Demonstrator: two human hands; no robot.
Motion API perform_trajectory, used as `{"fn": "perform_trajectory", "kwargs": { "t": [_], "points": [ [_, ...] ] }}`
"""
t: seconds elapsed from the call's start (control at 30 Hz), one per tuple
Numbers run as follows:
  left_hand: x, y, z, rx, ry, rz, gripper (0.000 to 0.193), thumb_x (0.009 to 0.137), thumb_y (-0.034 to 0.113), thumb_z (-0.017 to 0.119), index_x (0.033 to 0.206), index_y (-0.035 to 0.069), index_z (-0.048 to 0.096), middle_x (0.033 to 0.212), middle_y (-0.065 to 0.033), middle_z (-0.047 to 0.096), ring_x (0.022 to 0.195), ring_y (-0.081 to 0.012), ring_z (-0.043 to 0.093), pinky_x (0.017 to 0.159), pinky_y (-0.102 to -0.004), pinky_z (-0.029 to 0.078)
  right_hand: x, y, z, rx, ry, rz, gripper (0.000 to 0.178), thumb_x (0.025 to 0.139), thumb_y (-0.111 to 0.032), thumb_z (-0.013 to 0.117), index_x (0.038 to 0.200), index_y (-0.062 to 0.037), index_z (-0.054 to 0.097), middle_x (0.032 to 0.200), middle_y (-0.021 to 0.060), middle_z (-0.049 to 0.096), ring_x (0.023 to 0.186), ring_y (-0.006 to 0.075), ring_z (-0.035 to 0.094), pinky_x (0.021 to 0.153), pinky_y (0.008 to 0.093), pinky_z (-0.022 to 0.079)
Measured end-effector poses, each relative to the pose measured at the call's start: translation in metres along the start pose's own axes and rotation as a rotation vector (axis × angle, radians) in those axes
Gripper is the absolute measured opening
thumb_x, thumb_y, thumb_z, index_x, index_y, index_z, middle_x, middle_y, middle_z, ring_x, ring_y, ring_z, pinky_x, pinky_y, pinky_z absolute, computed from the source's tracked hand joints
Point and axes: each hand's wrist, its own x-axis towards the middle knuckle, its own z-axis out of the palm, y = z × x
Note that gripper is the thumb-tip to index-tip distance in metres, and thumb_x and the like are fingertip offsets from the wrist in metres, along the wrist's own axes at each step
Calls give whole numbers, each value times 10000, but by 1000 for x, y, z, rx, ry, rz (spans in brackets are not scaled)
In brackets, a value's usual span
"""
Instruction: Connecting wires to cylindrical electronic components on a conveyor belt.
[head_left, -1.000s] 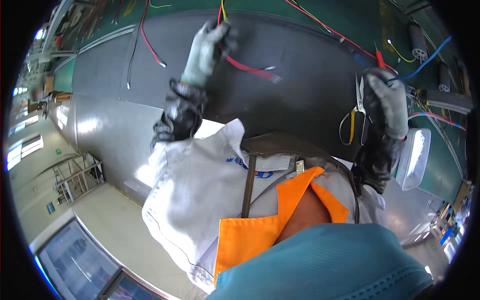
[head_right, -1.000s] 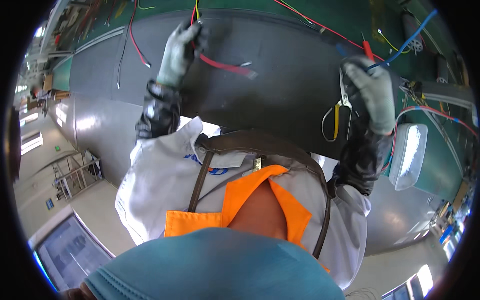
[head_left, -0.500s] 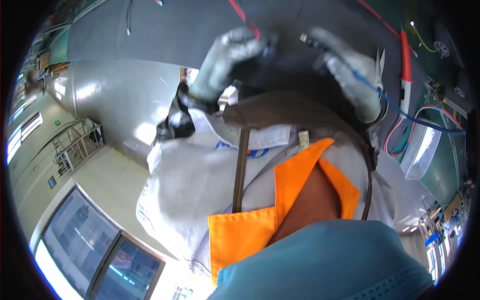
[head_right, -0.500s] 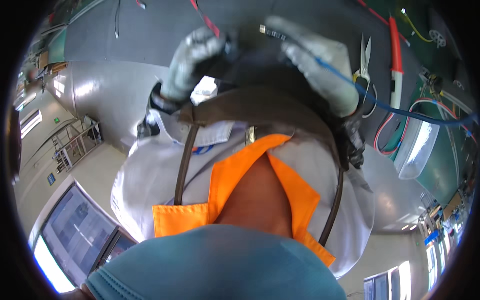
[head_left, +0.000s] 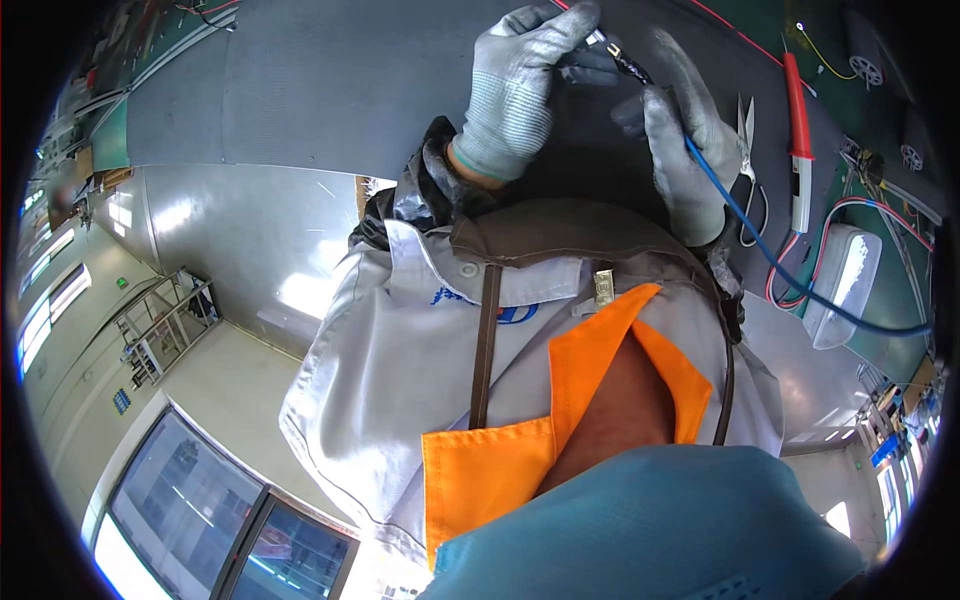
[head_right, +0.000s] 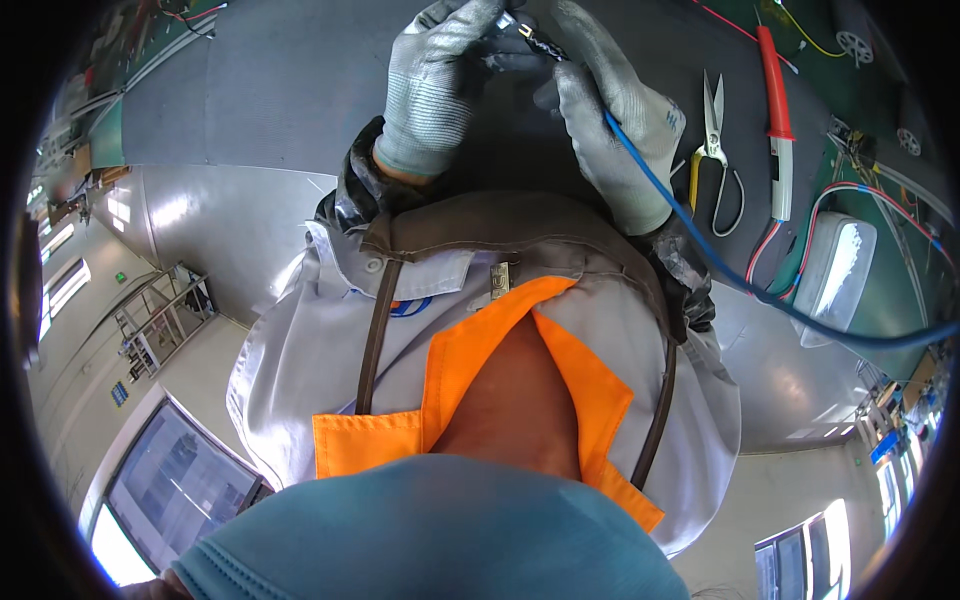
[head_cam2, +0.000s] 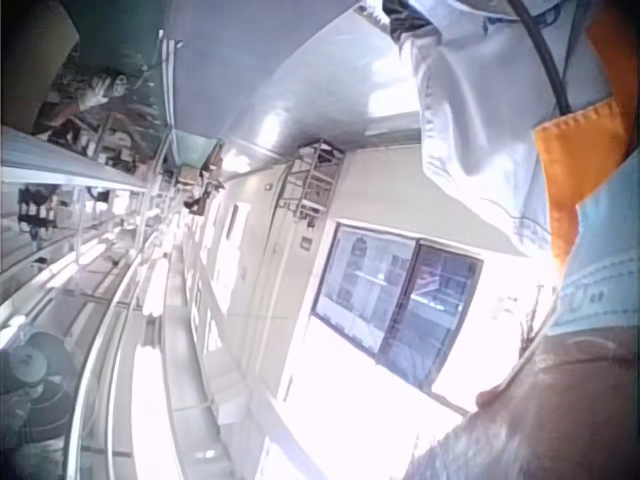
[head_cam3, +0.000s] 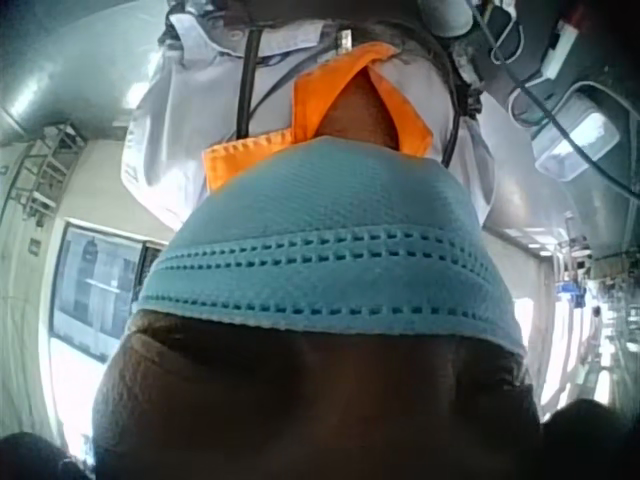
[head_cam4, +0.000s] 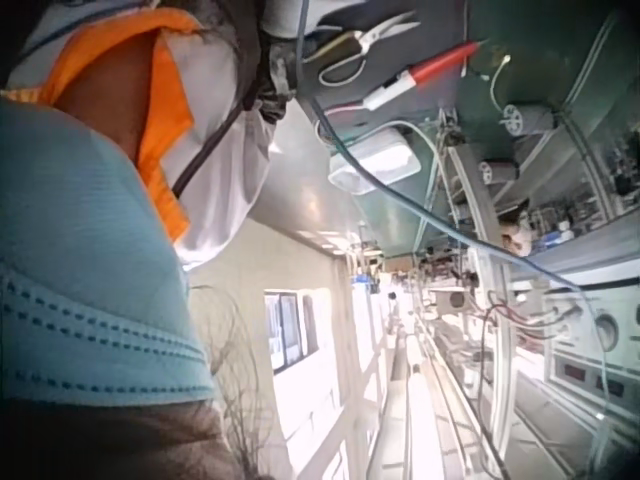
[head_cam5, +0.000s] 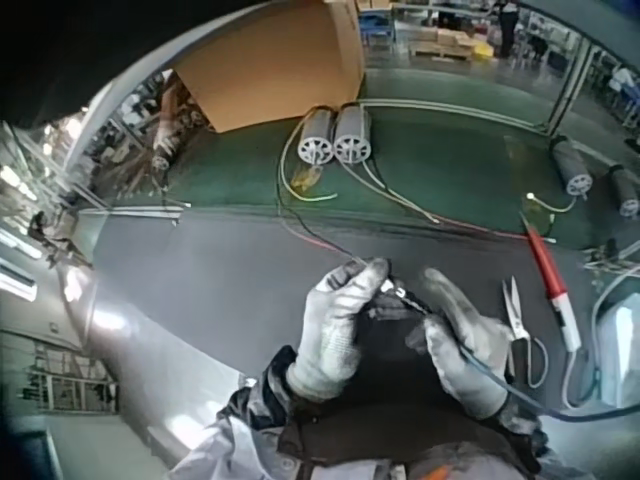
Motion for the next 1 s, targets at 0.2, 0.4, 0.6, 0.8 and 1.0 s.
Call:
{"fn": "perform_trajectory", "kwargs": {
  "t": [0.2,0.4,0.6,0.8,1.0],
  "points": [
    [15,-17,-21,556,-128,560,348,1071,222,496,1090,-65,691,947,-73,696,827,-124,649,743,-253,502,9,10,5,-277,95,-461,473,934,-89,686,1393,-30,590,1060,159,719,833,255,674,745,371,512],
    [27,-24,-24,660,-166,896,377,1065,200,466,1159,-96,679,977,-99,695,866,-147,663,768,-267,517,18,20,7,-514,198,-749,504,899,-34,721,1386,-60,596,803,105,709,617,285,657,574,372,514],
    [18,-30,-14,267,-128,481,372,1014,252,624,1124,-98,687,978,-103,700,877,-128,661,777,-266,526,19,25,8,-594,238,-750,508,890,-31,717,1383,-75,604,740,98,665,595,287,639,566,398,507],
    [14,-28,4,155,45,122,314,1007,195,631,1131,-90,675,933,-61,707,855,-96,646,761,-254,525,29,32,11,-484,333,-893,529,875,-72,723,1391,-86,608,783,101,688,592,293,631,558,411,504],
    [28,-96,-35,-285,-143,-94,305,1073,216,415,1158,17,630,1047,-54,662,985,-151,630,917,-326,506,35,27,12,-475,204,-731,499,912,-86,699,1403,-94,612,908,107,732,659,250,699,625,360,557]
  ]
}}
